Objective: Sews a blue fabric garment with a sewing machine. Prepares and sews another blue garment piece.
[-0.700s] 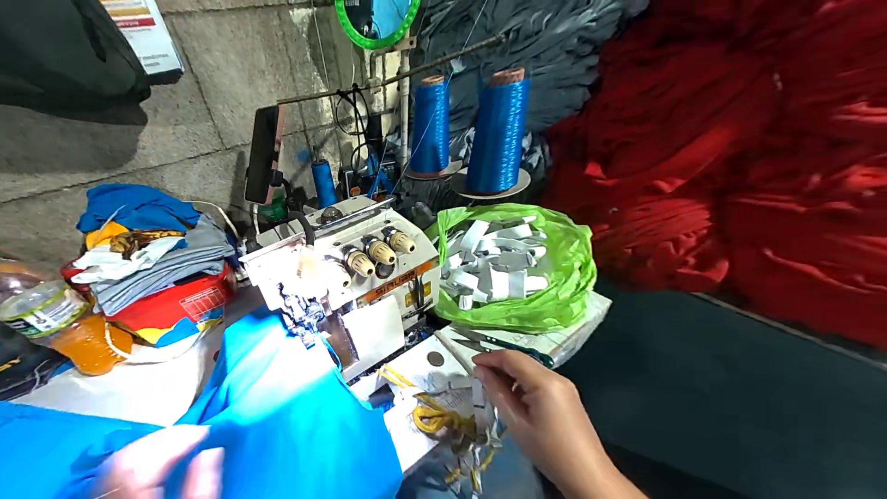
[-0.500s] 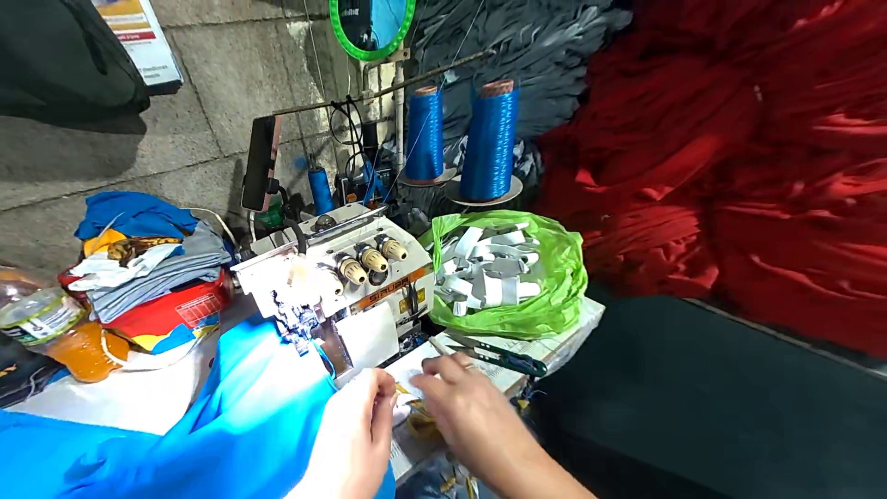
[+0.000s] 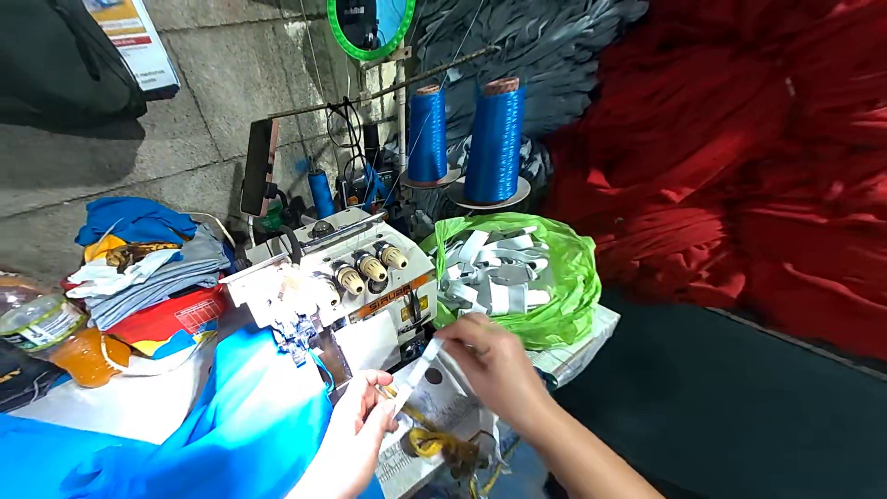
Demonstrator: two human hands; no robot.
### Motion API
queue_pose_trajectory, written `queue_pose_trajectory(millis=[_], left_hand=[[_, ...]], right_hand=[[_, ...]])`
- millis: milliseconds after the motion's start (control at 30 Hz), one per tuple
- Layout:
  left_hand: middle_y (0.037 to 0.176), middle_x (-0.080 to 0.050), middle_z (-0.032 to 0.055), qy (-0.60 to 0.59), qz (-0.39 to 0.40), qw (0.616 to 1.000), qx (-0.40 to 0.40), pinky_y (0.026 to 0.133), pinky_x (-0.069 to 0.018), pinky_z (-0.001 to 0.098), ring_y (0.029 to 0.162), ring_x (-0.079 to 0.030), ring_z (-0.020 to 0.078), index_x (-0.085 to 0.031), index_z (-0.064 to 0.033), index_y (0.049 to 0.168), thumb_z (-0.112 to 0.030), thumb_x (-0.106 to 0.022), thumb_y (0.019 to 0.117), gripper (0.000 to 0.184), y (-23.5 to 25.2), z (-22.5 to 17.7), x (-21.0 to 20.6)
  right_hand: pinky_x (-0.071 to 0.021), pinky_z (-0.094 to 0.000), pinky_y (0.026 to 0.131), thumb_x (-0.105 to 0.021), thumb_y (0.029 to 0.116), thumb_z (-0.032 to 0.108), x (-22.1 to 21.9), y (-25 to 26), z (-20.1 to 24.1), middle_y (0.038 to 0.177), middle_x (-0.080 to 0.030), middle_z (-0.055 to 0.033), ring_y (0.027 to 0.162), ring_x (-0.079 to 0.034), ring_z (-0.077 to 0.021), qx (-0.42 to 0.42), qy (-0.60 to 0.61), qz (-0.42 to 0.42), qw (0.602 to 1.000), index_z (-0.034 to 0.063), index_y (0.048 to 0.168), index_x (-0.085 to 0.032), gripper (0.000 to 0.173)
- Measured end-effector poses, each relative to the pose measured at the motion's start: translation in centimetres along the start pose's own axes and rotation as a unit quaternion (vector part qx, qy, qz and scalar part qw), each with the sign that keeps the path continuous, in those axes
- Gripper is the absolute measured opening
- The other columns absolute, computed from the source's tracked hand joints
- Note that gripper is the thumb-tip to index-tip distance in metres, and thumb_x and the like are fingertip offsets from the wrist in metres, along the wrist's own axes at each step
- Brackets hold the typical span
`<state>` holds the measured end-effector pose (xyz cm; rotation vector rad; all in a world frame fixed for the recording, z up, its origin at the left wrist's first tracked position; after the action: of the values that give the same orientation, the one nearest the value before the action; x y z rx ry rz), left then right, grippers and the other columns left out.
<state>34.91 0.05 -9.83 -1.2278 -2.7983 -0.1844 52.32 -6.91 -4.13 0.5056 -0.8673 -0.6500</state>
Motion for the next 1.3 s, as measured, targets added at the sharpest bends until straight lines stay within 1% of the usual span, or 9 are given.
queue_pose_trajectory(millis=[133,267,400,533,733,867,1067,1167,1300], left_hand=[[0.086,-0.062,0.0011,0.096,-0.02,0.995,-0.02,0.071,-0.0547,0.0227,0.075,-0.063,0.0059,-0.052,0.0046,0.131,-0.003,-0.045,0.1002,0.033,-0.6,0.8,0.6],[0.084,-0.061,0.0076,0.23,-0.057,0.966,-0.1,0.062,-0.0535,0.0256,0.063,-0.058,0.011,-0.057,0.0068,0.127,0.0,-0.044,0.1001,0.03,-1.0,-0.9,0.3],[0.09,-0.069,0.0155,0.394,-0.068,0.873,-0.28,0.066,-0.059,0.0364,0.073,-0.07,0.0241,-0.068,-0.0001,0.117,-0.006,-0.046,0.1014,0.027,-1.6,-3.3,-1.5],[0.084,-0.068,0.013,0.379,-0.086,0.871,-0.299,0.066,-0.0588,0.0348,0.074,-0.07,0.021,-0.065,0.0009,0.107,-0.009,-0.044,0.1028,0.024,-1.5,-4.0,-1.3],[0.083,-0.064,0.0113,0.36,-0.1,0.868,-0.327,0.068,-0.0568,0.0311,0.075,-0.067,0.0194,-0.065,-0.0046,0.111,-0.012,-0.041,0.1061,0.025,-1.2,-3.0,-1.1],[0.084,-0.068,0.0122,0.421,-0.14,0.834,-0.326,0.066,-0.0587,0.0355,0.074,-0.07,0.024,-0.07,-0.0057,0.106,-0.002,-0.05,0.0933,0.024,-0.7,-2.3,-1.4],[0.123,-0.068,0.0173,0.094,-0.059,0.979,-0.173,0.106,-0.0487,0.0321,0.119,-0.064,0.0148,-0.053,0.0131,0.132,-0.015,-0.03,0.1085,0.043,0.6,-2.0,-0.3],[0.11,-0.072,0.0118,0.073,-0.03,0.982,-0.169,0.098,-0.0517,0.0265,0.106,-0.066,0.0071,-0.065,0.011,0.117,-0.035,-0.023,0.1118,0.062,-1.1,-4.4,0.0],[0.088,-0.07,0.0133,0.199,0.003,0.961,-0.19,0.079,-0.0514,0.0219,0.083,-0.065,0.009,-0.071,0.0066,0.098,-0.013,-0.052,0.103,0.028,-3.9,-6.3,0.9]], right_hand=[[-0.0554,-0.0468,0.068,-0.067,0.0899,-0.002,2.7,1.2,-2.2,0.083,-0.067,-0.0103,0.076,-0.066,-0.0252,-0.066,-0.05,-0.051,0.995,0.0021,0.091,-0.075,0.009],[-0.0508,-0.0625,0.091,-0.067,0.0925,0.001,-0.3,-0.4,-3.2,0.107,-0.07,-0.0223,0.109,-0.064,-0.0453,-0.143,-0.154,0.16,0.965,0.0023,0.107,-0.076,0.018],[-0.0561,-0.0576,0.086,-0.063,0.0975,0.023,-2.0,-1.2,3.0,0.112,-0.071,-0.0137,0.109,-0.066,-0.0381,0.033,-0.054,0.147,0.987,0.009,0.109,-0.077,0.023],[-0.0433,-0.0507,0.105,-0.035,0.1084,0.042,-6.3,-2.3,3.5,0.124,-0.065,-0.0187,0.122,-0.058,-0.0304,-0.017,0.154,0.362,0.919,-0.0018,0.112,-0.073,0.058],[-0.0435,-0.017,0.068,-0.053,0.103,0.024,-7.4,-3.1,2.0,0.079,-0.056,0.0057,0.073,-0.052,0.0036,-0.091,0.298,0.364,0.878,0.0047,0.084,-0.062,0.028],[-0.0568,-0.0223,0.08,-0.059,0.1009,0.036,-1.7,-1.5,2.0,0.087,-0.071,0.0113,0.084,-0.067,0.0001,-0.077,0.428,0.257,0.863,0.0204,0.088,-0.071,0.023],[-0.0462,-0.0135,0.06,-0.053,0.1036,0.029,-2.1,-2.1,3.4,0.07,-0.06,0.0125,0.064,-0.056,0.0067,-0.032,0.334,0.386,0.859,0.0132,0.084,-0.062,0.027],[-0.0445,-0.0123,0.058,-0.053,0.1031,0.028,-3.4,-2.5,4.1,0.068,-0.058,0.0141,0.062,-0.054,0.0076,-0.03,0.345,0.403,0.847,0.015,0.081,-0.061,0.027],[-0.0448,-0.0131,0.058,-0.053,0.1018,0.026,-4.8,-2.8,5.5,0.067,-0.057,0.0144,0.061,-0.054,0.0071,-0.044,0.351,0.427,0.832,0.0159,0.08,-0.06,0.025]])
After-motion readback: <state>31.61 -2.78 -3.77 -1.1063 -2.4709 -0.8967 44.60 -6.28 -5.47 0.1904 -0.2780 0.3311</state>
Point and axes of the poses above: each hand's wrist, its own y-axis towards the middle knuckle, its own x-axis out of the back of the hand, z = x × y, the point moved 9 cm from there along y, towards the middle knuckle
